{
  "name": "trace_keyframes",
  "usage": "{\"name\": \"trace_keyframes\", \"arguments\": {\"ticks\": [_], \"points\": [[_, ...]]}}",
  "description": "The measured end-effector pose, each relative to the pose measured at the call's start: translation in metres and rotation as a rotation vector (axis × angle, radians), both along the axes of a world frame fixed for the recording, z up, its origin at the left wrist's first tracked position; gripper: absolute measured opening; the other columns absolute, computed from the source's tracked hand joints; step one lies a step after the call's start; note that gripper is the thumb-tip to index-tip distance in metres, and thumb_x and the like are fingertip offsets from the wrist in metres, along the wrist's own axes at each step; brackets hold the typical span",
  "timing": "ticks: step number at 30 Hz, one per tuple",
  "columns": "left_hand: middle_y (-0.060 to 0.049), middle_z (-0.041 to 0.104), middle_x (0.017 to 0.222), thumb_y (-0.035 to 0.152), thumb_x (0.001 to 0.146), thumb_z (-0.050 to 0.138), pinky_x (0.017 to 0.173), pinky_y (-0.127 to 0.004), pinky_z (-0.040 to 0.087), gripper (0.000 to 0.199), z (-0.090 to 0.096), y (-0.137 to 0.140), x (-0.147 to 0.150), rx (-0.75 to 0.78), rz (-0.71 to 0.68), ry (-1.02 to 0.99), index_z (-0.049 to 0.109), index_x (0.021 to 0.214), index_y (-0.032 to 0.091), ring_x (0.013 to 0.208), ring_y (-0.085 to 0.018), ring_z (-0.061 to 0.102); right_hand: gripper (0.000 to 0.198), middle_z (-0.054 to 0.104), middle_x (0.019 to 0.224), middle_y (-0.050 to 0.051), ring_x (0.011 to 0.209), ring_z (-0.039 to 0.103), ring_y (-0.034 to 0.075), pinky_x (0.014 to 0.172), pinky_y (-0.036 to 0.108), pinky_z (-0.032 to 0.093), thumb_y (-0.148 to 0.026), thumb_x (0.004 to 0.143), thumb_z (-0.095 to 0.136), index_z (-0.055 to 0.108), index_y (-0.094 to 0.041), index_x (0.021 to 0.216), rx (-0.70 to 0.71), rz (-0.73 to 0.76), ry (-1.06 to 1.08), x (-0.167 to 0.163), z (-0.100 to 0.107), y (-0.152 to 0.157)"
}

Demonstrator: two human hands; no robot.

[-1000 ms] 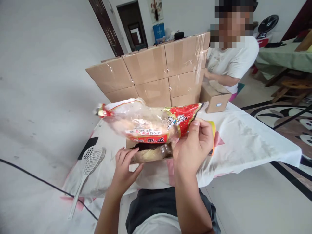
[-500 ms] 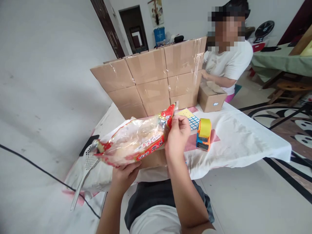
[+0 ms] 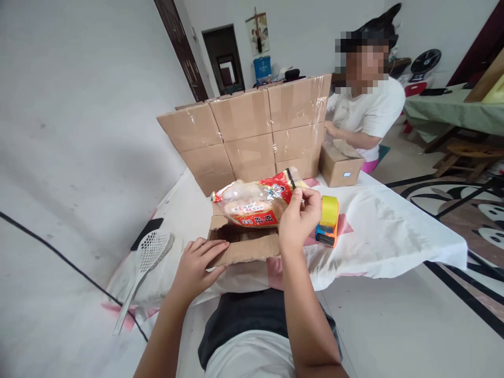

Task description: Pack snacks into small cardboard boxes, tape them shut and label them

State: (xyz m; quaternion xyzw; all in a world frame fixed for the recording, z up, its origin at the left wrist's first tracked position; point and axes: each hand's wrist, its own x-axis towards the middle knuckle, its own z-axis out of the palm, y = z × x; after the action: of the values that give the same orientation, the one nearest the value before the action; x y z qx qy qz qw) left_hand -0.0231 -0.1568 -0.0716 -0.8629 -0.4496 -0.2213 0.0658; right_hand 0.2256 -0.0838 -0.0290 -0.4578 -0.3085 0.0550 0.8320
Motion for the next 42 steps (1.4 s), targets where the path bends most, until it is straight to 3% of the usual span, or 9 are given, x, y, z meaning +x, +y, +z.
{"name": "trace_keyframes", "arguments": {"ticks": [4, 7, 12, 16, 20, 27, 33, 37, 42], "points": [[-0.008, 0.074, 0.125, 0.034, 0.085, 0.07, 0.09, -0.045, 0.045, 0.049, -0.009, 0.002, -0.005, 0.001, -0.015, -0.045, 0.066, 0.133, 0.026, 0.105, -0.029, 0.057, 0.015, 0.059, 0.081, 0.0, 0.076, 0.057, 0.016, 0.072, 0.029, 0.045, -0.032, 0.095, 0.055, 0.057, -0.021, 0.084, -0.033, 0.291, -0.157, -0.012, 0.0, -0.002], [-0.007, 0.077, 0.116, 0.033, 0.084, 0.07, 0.089, -0.045, 0.049, 0.047, -0.017, 0.002, -0.016, 0.043, -0.034, -0.102, 0.068, 0.131, 0.028, 0.1, -0.028, 0.06, 0.01, 0.061, 0.079, -0.001, 0.072, 0.057, 0.016, 0.069, 0.028, 0.043, -0.025, 0.091, 0.055, 0.055, -0.022, 0.082, -0.207, 0.611, -0.461, -0.006, -0.007, 0.003], [-0.011, 0.07, 0.129, 0.053, 0.09, 0.065, 0.096, -0.046, 0.054, 0.045, -0.021, -0.004, -0.032, 0.056, -0.192, -0.43, 0.069, 0.127, 0.028, 0.112, -0.03, 0.066, 0.009, 0.055, 0.068, -0.003, 0.066, 0.052, 0.017, 0.064, 0.029, 0.037, -0.016, 0.08, 0.054, 0.052, -0.022, 0.074, -0.51, 0.772, -0.792, 0.025, -0.03, 0.011], [-0.01, 0.061, 0.141, 0.046, 0.097, 0.056, 0.107, -0.047, 0.049, 0.037, 0.004, 0.004, -0.028, 0.107, -0.109, -0.597, 0.067, 0.127, 0.028, 0.128, -0.029, 0.059, 0.02, 0.066, 0.098, 0.006, 0.093, 0.06, 0.025, 0.085, 0.038, 0.047, -0.022, 0.077, 0.067, 0.063, -0.021, 0.096, -0.437, 0.653, -0.84, 0.036, -0.032, 0.006], [-0.009, 0.048, 0.157, 0.044, 0.093, 0.063, 0.123, -0.052, 0.029, 0.056, 0.043, 0.031, -0.01, -0.172, -0.114, -0.229, 0.054, 0.147, 0.029, 0.148, -0.031, 0.04, 0.041, 0.066, 0.129, 0.009, 0.121, 0.059, 0.027, 0.104, 0.046, 0.043, -0.029, 0.089, 0.065, 0.062, -0.026, 0.129, -0.298, 0.568, -0.765, 0.036, -0.019, -0.002], [-0.001, 0.07, 0.134, 0.053, 0.097, 0.051, 0.104, -0.036, 0.048, 0.042, 0.05, 0.084, 0.018, -0.675, -0.221, 0.057, 0.069, 0.13, 0.035, 0.119, -0.027, 0.066, 0.022, 0.077, 0.099, 0.003, 0.089, 0.07, 0.021, 0.082, 0.035, 0.053, -0.026, 0.096, 0.055, 0.076, -0.024, 0.101, -0.439, 0.837, -0.873, 0.029, -0.024, -0.004], [-0.002, 0.069, 0.135, 0.049, 0.1, 0.049, 0.102, -0.037, 0.05, 0.041, 0.054, 0.093, 0.033, -0.489, -0.209, 0.034, 0.066, 0.131, 0.03, 0.121, -0.027, 0.064, 0.021, 0.071, 0.114, 0.012, 0.11, 0.065, 0.029, 0.1, 0.048, 0.049, -0.029, 0.089, 0.062, 0.07, -0.02, 0.107, -0.419, 0.385, -0.666, 0.041, -0.035, 0.005], [-0.001, 0.05, 0.156, 0.042, 0.104, 0.042, 0.119, -0.043, 0.036, 0.048, 0.036, 0.096, 0.051, -0.439, -0.311, 0.125, 0.05, 0.15, 0.029, 0.144, -0.025, 0.047, 0.026, 0.074, 0.103, 0.007, 0.092, 0.072, 0.024, 0.087, 0.042, 0.057, -0.041, 0.092, 0.062, 0.065, -0.022, 0.109, -0.381, 0.66, -0.327, 0.046, -0.037, 0.007], [-0.002, 0.054, 0.152, 0.036, 0.105, 0.042, 0.122, -0.047, 0.034, 0.041, 0.03, 0.101, 0.057, -0.472, -0.404, 0.18, 0.06, 0.141, 0.029, 0.143, -0.025, 0.049, 0.026, 0.075, 0.091, 0.004, 0.094, 0.072, 0.022, 0.091, 0.038, 0.054, -0.044, 0.097, 0.057, 0.068, -0.022, 0.103, -0.398, 0.903, -0.472, 0.037, -0.035, 0.007]]}}
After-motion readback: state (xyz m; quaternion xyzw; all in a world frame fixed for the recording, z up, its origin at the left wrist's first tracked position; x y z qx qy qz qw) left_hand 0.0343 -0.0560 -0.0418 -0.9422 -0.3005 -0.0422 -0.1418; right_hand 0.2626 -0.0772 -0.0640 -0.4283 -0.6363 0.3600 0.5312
